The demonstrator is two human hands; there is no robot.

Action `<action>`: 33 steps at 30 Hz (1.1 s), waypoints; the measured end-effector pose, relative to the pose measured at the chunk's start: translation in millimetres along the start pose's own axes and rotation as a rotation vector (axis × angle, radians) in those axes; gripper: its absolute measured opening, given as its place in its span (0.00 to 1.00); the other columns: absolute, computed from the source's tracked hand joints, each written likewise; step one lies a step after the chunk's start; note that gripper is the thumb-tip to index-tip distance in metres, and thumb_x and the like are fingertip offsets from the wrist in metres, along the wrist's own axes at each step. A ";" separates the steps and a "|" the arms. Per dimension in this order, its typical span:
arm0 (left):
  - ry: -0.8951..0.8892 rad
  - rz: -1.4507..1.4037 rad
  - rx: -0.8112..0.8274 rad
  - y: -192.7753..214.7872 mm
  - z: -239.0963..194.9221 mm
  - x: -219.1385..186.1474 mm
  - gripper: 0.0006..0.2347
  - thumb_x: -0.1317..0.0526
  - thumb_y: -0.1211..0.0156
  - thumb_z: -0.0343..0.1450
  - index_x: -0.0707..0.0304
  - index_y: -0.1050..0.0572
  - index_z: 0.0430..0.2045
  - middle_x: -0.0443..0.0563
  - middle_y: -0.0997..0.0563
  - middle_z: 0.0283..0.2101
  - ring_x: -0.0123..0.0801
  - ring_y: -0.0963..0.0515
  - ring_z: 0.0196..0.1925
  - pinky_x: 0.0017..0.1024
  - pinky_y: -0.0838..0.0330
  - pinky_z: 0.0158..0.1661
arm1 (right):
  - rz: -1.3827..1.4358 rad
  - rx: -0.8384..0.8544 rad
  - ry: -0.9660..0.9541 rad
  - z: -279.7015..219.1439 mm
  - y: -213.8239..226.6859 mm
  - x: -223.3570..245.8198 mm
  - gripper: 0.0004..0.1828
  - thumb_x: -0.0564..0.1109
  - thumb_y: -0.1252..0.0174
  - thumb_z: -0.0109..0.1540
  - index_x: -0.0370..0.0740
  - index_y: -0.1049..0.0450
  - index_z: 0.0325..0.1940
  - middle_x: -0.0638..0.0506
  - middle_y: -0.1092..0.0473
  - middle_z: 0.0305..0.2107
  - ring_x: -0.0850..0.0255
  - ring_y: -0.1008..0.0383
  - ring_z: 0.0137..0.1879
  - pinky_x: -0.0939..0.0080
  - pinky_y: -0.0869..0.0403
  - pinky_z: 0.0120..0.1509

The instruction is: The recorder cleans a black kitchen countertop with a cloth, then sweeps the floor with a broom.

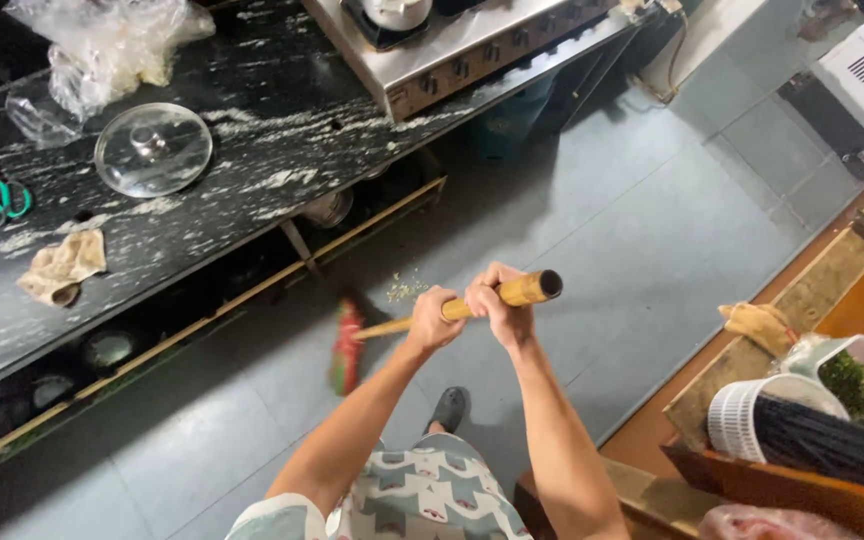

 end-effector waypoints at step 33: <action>0.069 0.102 -0.073 -8.2 27.3 -44.2 0.05 0.59 0.34 0.60 0.56 0.24 0.22 0.54 0.22 0.27 0.49 0.23 0.38 0.45 0.34 0.44 | 0.178 -0.033 0.167 20.5 30.6 46.7 0.12 0.32 0.49 0.60 0.40 0.40 0.25 0.50 0.37 0.18 0.65 0.41 0.24 0.60 0.34 0.33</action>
Point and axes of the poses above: each hand's wrist, its own z-axis towards the middle knuckle, its own y-axis out of the back of the hand, x = y × z, the point moved 10 cm from there along z, towards the middle knuckle
